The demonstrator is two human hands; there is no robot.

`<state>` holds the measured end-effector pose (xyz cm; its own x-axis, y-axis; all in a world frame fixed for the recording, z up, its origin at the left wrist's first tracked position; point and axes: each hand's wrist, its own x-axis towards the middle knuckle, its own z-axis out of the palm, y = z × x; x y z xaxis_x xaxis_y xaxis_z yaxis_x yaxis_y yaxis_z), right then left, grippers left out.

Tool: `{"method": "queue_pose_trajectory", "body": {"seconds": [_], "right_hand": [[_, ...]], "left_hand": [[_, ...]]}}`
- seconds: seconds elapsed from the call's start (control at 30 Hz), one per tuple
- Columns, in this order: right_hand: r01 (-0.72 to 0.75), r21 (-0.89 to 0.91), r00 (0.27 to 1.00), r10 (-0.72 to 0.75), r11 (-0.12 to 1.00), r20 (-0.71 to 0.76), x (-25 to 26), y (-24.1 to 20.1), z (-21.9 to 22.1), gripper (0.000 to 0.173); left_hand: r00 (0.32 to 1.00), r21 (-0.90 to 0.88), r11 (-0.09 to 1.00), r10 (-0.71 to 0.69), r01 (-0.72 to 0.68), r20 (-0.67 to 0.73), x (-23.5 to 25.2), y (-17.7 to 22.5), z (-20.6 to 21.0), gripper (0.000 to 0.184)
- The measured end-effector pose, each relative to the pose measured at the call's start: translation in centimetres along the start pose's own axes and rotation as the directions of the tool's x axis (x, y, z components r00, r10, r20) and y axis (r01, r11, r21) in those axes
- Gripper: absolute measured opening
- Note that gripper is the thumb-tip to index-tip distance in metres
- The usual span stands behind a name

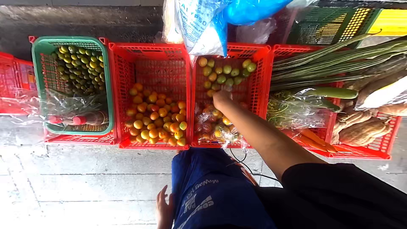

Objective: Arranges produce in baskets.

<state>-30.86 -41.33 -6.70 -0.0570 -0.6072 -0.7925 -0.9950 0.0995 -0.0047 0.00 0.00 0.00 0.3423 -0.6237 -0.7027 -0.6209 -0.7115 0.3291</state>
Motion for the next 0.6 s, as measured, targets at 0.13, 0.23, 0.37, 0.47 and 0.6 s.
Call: {"method": "queue_pose_trajectory", "body": {"seconds": [0.13,0.23,0.37,0.47,0.6], "right_hand": [[-0.068,-0.112,0.993,0.078,0.991,0.087,0.8,-2.2,-0.1,0.042],[-0.07,-0.059,0.996,0.074,0.996,0.053,1.1,-1.9,0.0,0.052],[-0.053,-0.055,0.998,0.052,0.997,-0.019,0.4,-1.3,0.6,0.056],[-0.03,-0.038,0.996,0.027,0.999,-0.084,0.7,-0.6,1.2,0.053],[0.032,0.113,0.953,0.004,0.993,-0.303,1.4,1.4,1.3,0.052]], "left_hand": [[1.0,-0.004,1.0,-0.001,0.001,0.007,0.5,-0.8,-0.1,0.045],[0.999,-0.01,1.0,-0.013,0.013,0.032,0.9,-1.5,-0.4,0.045],[0.998,-0.005,0.999,-0.049,0.049,0.049,1.5,-1.9,-0.5,0.044],[0.997,-0.006,0.999,-0.052,0.052,0.059,1.8,-1.9,-0.6,0.043],[0.997,-0.042,0.997,-0.065,0.067,0.044,2.3,-1.9,-1.0,0.044]]}}
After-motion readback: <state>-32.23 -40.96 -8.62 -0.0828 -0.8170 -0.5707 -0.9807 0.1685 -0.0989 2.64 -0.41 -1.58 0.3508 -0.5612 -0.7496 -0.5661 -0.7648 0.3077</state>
